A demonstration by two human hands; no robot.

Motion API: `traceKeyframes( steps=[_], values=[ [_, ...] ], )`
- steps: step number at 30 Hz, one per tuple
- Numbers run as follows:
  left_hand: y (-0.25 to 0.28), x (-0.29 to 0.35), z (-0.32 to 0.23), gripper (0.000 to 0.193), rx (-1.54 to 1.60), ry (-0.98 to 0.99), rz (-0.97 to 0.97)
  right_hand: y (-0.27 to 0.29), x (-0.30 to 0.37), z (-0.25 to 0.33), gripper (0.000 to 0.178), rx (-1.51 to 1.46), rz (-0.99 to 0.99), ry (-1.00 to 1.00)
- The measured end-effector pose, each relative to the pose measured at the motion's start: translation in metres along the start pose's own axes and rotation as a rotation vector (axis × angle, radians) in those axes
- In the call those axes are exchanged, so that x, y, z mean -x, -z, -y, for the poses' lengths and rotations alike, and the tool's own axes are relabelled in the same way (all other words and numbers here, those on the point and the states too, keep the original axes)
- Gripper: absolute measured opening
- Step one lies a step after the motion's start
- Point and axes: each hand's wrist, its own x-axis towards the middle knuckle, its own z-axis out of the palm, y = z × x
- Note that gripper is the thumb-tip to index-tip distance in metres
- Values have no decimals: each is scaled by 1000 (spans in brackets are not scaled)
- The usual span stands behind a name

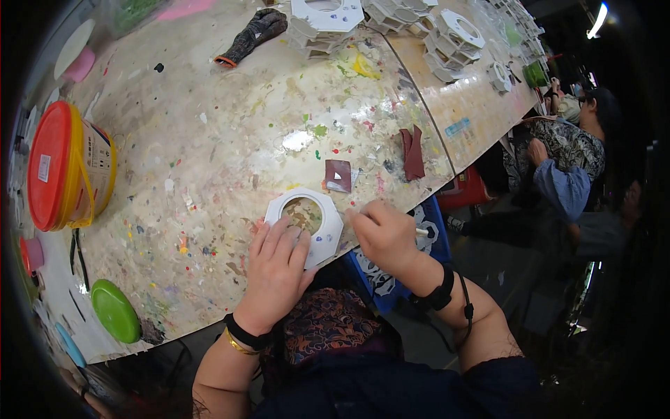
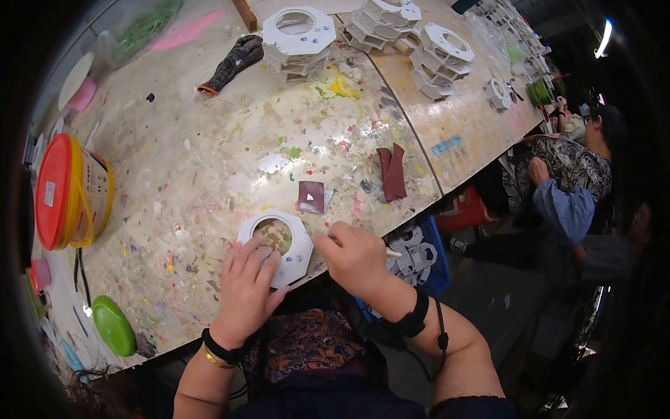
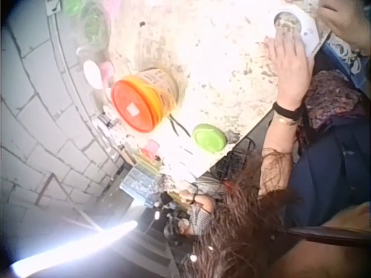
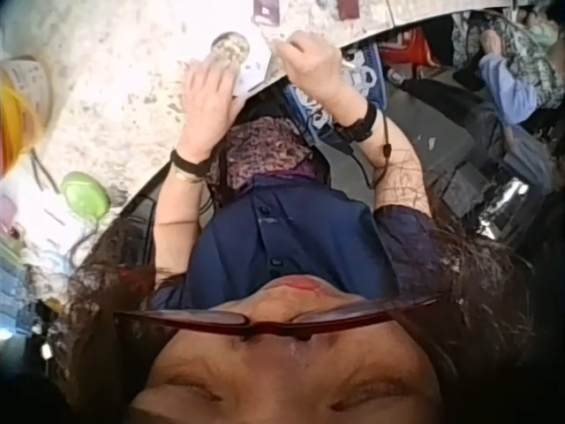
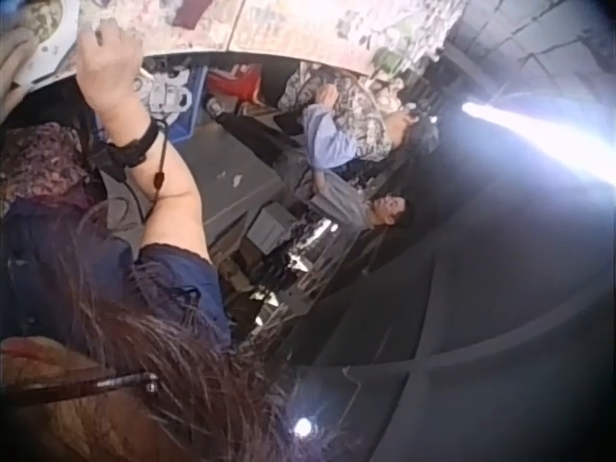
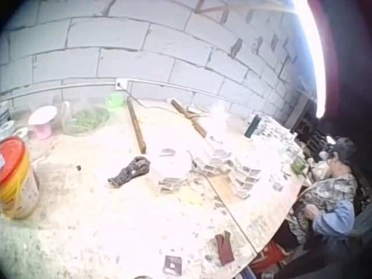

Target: Cleaning and trimming excess material from molded plastic parts at a manufacturing workbench.

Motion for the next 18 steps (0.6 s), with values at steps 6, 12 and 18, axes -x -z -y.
traceKeyframes(
  steps=[6,12,18],
  values=[
    [1,2,-1,61,-30,-23,34,3,15,8,18,-40,22,29],
    [-2,2,-1,61,-42,-37,16,4,14,11,16,-67,3,0],
    [-20,6,-16,60,-64,6,-102,7,14,-2,17,11,-2,-125]
  ],
)
